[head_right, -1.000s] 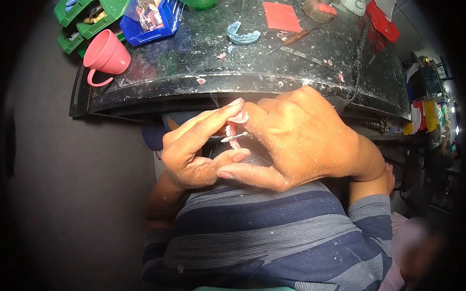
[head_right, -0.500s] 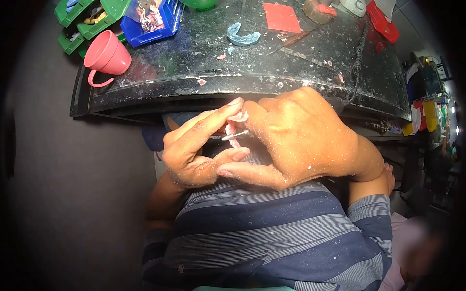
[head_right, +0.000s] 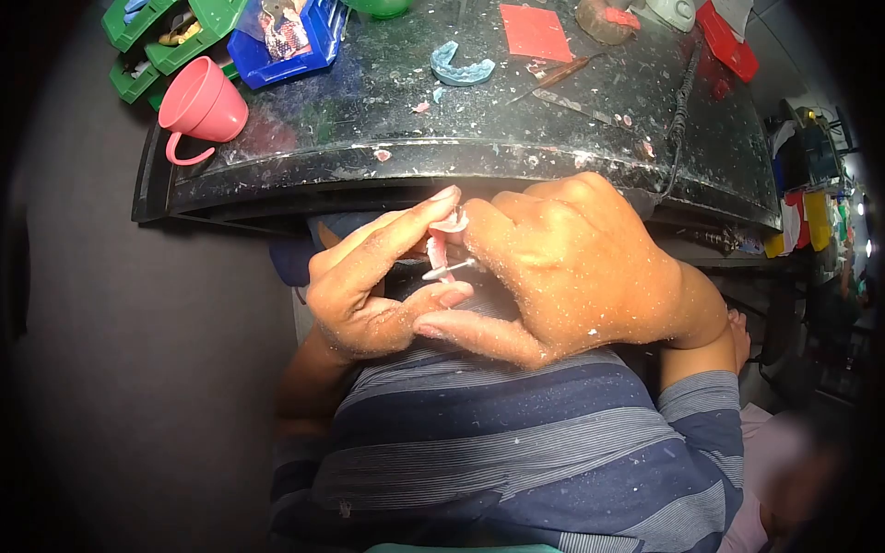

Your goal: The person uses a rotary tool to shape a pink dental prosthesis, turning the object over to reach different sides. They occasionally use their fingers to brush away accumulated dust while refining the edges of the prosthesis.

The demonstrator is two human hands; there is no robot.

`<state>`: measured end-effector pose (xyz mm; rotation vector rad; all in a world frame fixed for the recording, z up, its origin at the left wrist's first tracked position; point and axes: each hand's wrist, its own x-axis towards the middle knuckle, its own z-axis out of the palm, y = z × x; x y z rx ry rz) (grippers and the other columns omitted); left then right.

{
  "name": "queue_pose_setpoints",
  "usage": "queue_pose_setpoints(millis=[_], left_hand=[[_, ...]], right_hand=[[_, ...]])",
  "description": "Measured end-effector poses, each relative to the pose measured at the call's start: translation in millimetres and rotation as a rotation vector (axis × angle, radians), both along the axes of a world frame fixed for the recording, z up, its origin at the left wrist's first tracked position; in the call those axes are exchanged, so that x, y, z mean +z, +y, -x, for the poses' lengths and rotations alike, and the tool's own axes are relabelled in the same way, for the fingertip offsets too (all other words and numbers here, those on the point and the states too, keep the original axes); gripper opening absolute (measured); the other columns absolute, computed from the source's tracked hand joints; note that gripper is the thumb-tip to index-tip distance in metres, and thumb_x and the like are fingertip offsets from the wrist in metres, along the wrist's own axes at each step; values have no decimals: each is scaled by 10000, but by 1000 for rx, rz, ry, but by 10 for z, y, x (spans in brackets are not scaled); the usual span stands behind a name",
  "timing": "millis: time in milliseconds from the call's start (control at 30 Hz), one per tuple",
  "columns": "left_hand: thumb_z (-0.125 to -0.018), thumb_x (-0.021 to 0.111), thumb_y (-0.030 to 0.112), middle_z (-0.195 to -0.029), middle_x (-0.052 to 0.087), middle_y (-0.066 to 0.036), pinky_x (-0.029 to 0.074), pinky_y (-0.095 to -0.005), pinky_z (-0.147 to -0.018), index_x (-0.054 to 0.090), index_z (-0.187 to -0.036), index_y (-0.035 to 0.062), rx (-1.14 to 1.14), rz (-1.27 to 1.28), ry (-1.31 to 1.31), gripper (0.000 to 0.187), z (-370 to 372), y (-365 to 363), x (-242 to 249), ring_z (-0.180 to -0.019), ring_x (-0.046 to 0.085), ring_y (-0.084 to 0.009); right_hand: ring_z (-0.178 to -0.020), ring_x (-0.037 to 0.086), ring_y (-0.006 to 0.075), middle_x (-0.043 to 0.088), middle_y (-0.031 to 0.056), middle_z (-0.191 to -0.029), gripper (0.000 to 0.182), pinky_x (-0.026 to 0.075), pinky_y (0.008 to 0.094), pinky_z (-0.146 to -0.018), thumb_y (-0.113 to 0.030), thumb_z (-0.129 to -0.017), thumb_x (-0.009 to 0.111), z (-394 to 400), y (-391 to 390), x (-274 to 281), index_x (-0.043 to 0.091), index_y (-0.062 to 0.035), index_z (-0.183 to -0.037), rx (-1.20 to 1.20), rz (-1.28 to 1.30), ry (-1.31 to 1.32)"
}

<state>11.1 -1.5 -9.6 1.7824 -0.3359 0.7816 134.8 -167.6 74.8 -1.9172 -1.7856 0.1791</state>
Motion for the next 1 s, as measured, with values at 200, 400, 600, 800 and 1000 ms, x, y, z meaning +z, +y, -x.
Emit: queue_pose_setpoints(millis=[200, 400, 600, 800, 1000], left_hand=[[-790, 900, 63, -1156, 733, -247, 615, -301, -813, 622, -1362, -117, -22, 33, 22, 662, 16, -2, 11, -997, 734, -218], [-796, 893, 49, -1149, 732, -241, 613, -312, -837, 617, -1366, -118, -25, 63, 43, 654, 19, -9, -11, -1002, 737, -227], [-799, 884, 33, -1144, 730, -246, 613, -330, -855, 613, -1371, -116, -31, 68, 17, 650, 11, -2, -6, -1004, 742, -239], [-808, 883, 52, -1150, 729, -250, 610, -327, -854, 607, -1374, -123, -41, 59, 29, 654, 6, 14, 2, -996, 743, -235], [-812, 885, 61, -1145, 731, -248, 610, -324, -843, 610, -1370, -125, -44, 67, 22, 650, 6, 18, 3, -989, 739, -228]], right_hand=[[-579, 669, 268, 647, 93, -729, 500, 511, 335, -540, -395, -720, 918, -6, 5, -21, 663, -18, -927, 0, -24, -9], [-578, 667, 266, 643, 92, -722, 499, 511, 338, -542, -390, -716, 921, -3, 11, -22, 668, -18, -933, -2, -15, 14], [-557, 661, 298, 659, 98, -675, 486, 478, 380, -480, -471, -832, 837, 2, 18, -27, 656, -37, -953, -6, -68, 8], [-557, 660, 299, 658, 105, -676, 487, 475, 380, -479, -473, -827, 837, 2, 15, -33, 649, -37, -937, -16, -43, 6], [-580, 665, 276, 643, 96, -715, 500, 505, 350, -532, -388, -724, 911, -4, -12, 10, 669, -15, -952, -22, 19, -16]])
